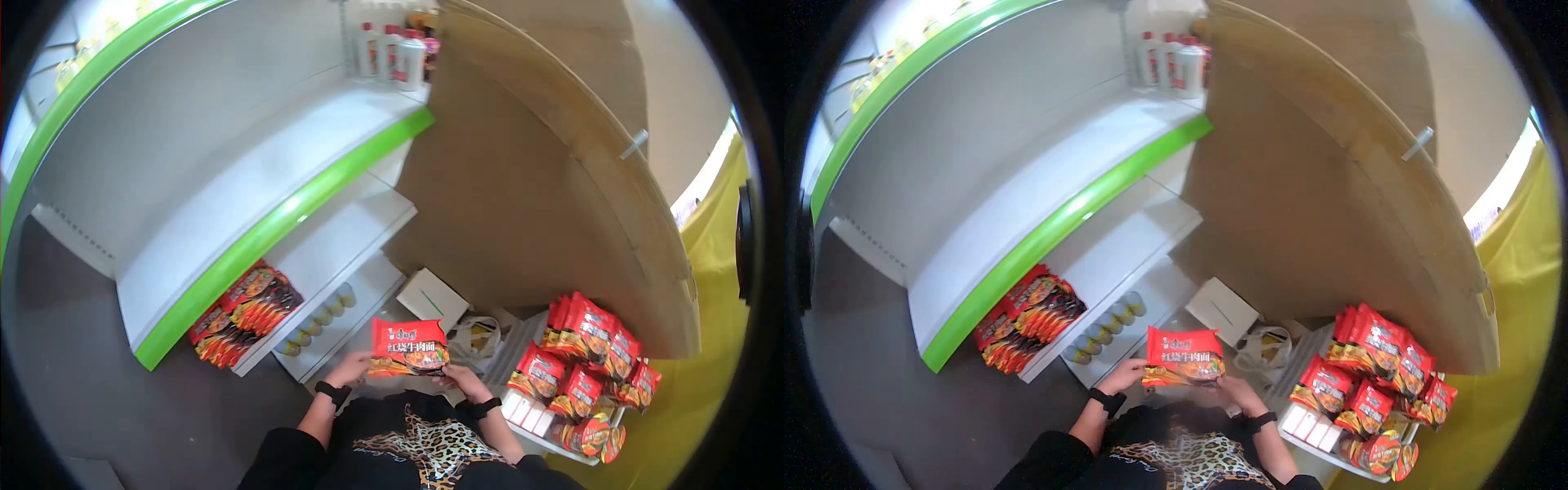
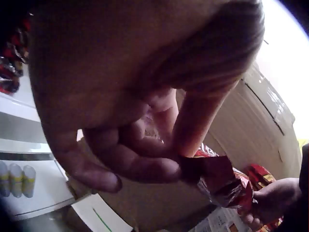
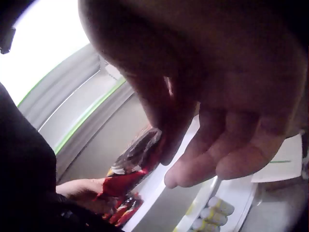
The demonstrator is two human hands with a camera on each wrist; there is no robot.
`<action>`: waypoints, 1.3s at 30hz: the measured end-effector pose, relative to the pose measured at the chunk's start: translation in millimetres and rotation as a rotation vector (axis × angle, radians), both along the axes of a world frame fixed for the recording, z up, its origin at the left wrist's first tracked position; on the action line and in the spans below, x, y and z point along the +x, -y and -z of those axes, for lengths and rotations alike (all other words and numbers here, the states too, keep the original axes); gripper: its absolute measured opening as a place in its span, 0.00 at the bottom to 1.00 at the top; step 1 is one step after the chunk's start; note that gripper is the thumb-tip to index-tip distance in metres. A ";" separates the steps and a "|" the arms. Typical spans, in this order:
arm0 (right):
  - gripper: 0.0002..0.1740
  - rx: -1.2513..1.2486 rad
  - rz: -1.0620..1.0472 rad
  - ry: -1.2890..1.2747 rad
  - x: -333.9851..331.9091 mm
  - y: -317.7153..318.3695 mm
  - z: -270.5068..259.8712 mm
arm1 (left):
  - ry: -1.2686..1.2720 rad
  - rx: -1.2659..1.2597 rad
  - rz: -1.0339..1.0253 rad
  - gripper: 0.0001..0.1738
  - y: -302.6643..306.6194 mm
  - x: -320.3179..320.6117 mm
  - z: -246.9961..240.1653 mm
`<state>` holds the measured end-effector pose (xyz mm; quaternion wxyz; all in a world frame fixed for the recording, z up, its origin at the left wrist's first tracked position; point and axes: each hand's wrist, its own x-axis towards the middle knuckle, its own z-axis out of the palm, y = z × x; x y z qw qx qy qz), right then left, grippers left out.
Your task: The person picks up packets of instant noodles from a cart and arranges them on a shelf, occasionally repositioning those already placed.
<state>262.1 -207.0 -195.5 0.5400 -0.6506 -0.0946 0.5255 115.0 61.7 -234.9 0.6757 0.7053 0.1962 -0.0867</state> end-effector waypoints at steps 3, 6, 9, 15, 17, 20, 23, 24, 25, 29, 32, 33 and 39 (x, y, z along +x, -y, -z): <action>0.19 0.049 -0.072 -0.102 2.3 -55.2 -10.4 | 0.064 -0.033 -0.125 0.16 -32.2 -33.8 -3.6; 0.19 0.028 -0.214 -0.122 3.5 -113.9 -9.6 | 0.121 -0.072 -0.298 0.15 -56.6 -68.9 -15.8; 0.19 0.022 -0.356 -0.061 -3.2 -175.3 -21.3 | 0.172 0.046 -0.489 0.17 -77.3 -103.7 -16.0; 0.14 0.119 -0.598 0.053 -44.4 -285.5 -23.7 | 0.175 0.156 -0.989 0.14 -113.5 -172.3 -10.7; 0.13 0.169 -0.614 0.019 -65.8 -318.5 -28.7 | 0.209 0.199 -1.081 0.17 -128.3 -195.3 -5.1; 0.13 0.233 -0.648 0.006 -98.0 -364.4 -33.4 | 0.187 0.236 -1.309 0.16 -151.3 -222.9 -13.2; 0.13 0.251 -0.711 0.067 -126.0 -407.5 -24.2 | 0.217 0.278 -1.375 0.15 -175.2 -236.9 -44.6; 0.13 0.239 -0.739 0.140 -134.3 -420.4 -18.8 | 0.298 0.208 -1.376 0.14 -189.5 -246.2 -36.4; 0.13 0.237 -0.748 0.130 -141.3 -432.8 -13.1 | 0.287 0.210 -1.385 0.14 -203.9 -255.0 -27.5; 0.12 0.320 -0.721 0.184 -152.4 -466.3 -14.1 | 0.097 0.420 -1.475 0.14 -227.0 -250.6 -65.3; 0.12 0.322 -0.730 0.295 -147.7 -476.5 -22.9 | 0.044 0.474 -1.428 0.18 -230.9 -247.3 -75.3; 0.13 0.327 -0.744 0.403 -144.0 -476.8 -23.2 | 0.067 0.486 -1.360 0.19 -231.1 -246.7 -71.6; 0.10 0.424 -0.506 0.461 -80.6 -453.9 -20.2 | -0.189 0.782 -1.067 0.19 -246.3 -201.8 -39.4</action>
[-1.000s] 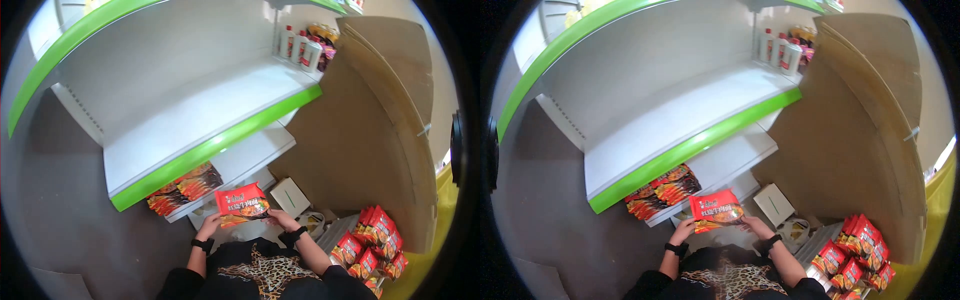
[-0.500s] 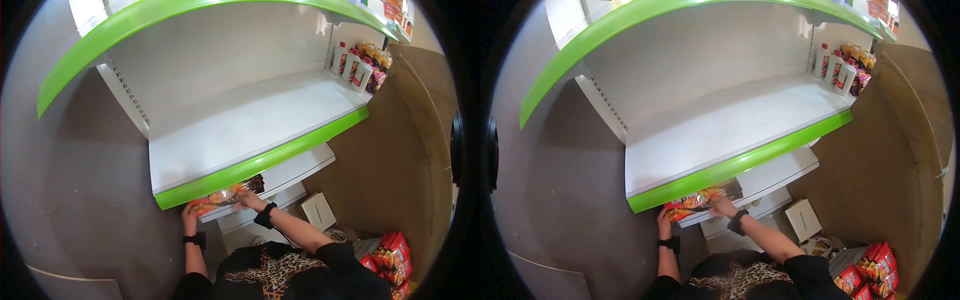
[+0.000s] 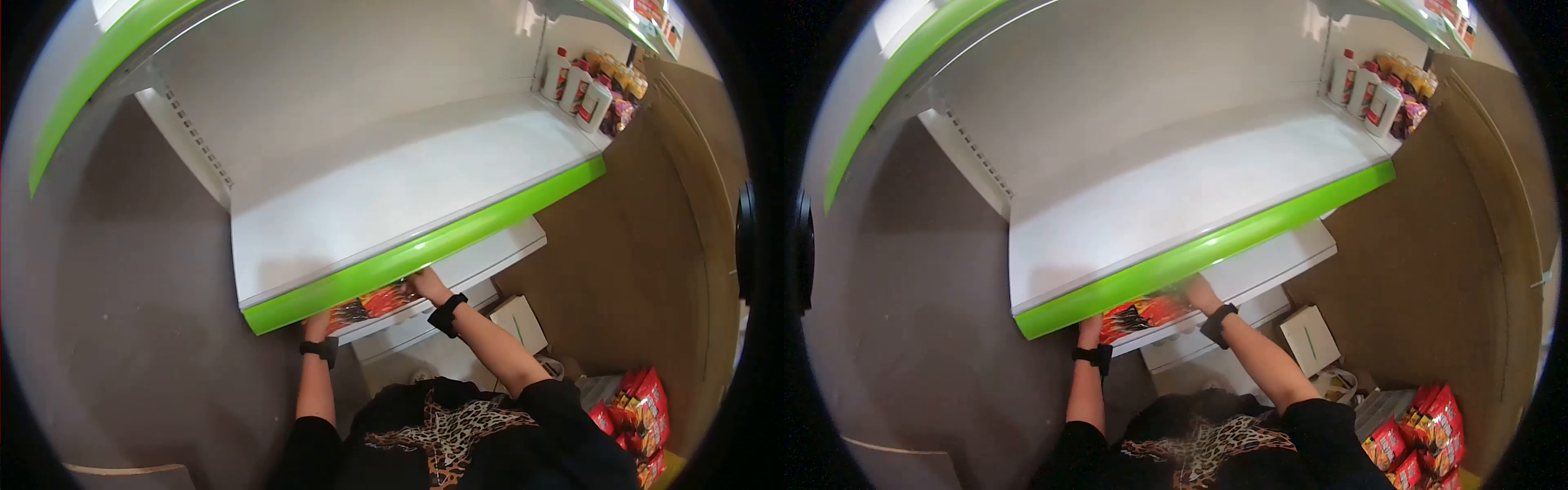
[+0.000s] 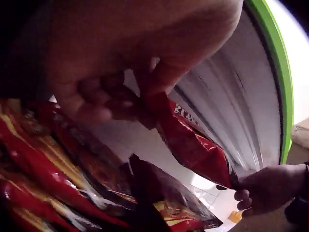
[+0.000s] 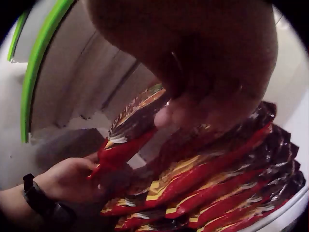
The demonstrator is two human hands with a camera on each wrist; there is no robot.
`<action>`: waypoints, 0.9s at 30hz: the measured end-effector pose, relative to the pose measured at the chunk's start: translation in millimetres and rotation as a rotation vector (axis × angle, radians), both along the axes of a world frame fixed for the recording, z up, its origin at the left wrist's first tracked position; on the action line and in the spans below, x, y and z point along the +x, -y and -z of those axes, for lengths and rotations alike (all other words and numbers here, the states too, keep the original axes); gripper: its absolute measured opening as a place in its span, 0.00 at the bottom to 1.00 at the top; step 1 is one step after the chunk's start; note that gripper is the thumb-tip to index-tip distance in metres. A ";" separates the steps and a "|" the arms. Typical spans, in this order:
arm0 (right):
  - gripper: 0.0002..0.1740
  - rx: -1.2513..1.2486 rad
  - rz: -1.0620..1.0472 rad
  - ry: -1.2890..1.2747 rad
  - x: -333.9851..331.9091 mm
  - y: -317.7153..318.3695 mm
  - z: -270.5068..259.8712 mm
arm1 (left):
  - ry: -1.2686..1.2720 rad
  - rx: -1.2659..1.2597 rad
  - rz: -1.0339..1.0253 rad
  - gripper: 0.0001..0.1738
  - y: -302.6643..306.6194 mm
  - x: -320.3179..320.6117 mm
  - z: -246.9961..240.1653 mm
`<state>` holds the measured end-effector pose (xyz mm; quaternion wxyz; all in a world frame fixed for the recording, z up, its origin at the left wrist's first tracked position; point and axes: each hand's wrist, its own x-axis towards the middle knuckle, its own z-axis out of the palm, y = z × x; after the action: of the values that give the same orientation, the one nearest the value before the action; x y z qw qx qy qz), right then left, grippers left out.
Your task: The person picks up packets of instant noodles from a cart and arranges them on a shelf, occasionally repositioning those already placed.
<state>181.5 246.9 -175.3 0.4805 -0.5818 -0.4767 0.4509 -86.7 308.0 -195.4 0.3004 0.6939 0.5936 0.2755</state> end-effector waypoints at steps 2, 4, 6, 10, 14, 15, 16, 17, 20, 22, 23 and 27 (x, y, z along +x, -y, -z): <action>0.12 -0.157 0.122 -0.144 20.2 26.3 -28.3 | 0.070 0.153 0.107 0.19 -3.8 33.6 7.8; 0.12 -0.092 0.189 -0.120 51.5 42.0 -12.6 | 0.051 0.136 0.223 0.17 -4.5 69.7 19.9; 0.12 -0.183 0.316 -0.166 79.2 63.7 -7.6 | 0.094 0.001 0.234 0.14 18.7 116.0 -8.6; 0.15 -0.325 0.515 -0.375 133.7 105.9 25.5 | 0.468 0.138 0.393 0.18 64.9 191.2 17.3; 0.15 -0.353 0.504 -0.480 174.0 148.4 60.4 | 0.401 -0.377 0.382 0.21 103.6 225.7 30.3; 0.15 -0.400 0.521 -0.509 182.6 154.7 72.3 | 0.478 -0.472 0.376 0.21 107.7 231.8 49.3; 0.16 -0.448 0.538 -0.539 190.9 159.8 83.9 | 0.554 -0.566 0.368 0.21 111.6 236.6 68.1; 0.16 -0.468 0.525 -0.591 195.5 161.7 86.5 | 0.607 -0.679 0.336 0.22 114.1 238.1 73.9; 0.16 -0.497 0.521 -0.685 206.1 158.1 94.4 | 0.604 -0.870 0.170 0.23 116.5 249.3 84.5; 0.16 -0.499 0.493 -0.685 215.5 149.2 108.6 | 0.642 -0.943 0.158 0.22 108.0 252.5 116.1; 0.16 -0.500 0.480 -0.676 216.7 143.4 112.1 | 0.638 -0.935 0.142 0.22 104.9 255.2 120.4; 0.16 -0.472 0.444 -0.693 219.9 119.7 123.1 | 0.703 -0.915 -0.034 0.22 95.0 267.4 126.3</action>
<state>401.3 127.2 -298.4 0.5506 -0.5780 -0.0369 0.6012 180.7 213.1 -321.8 0.7446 0.3504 0.5280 0.2096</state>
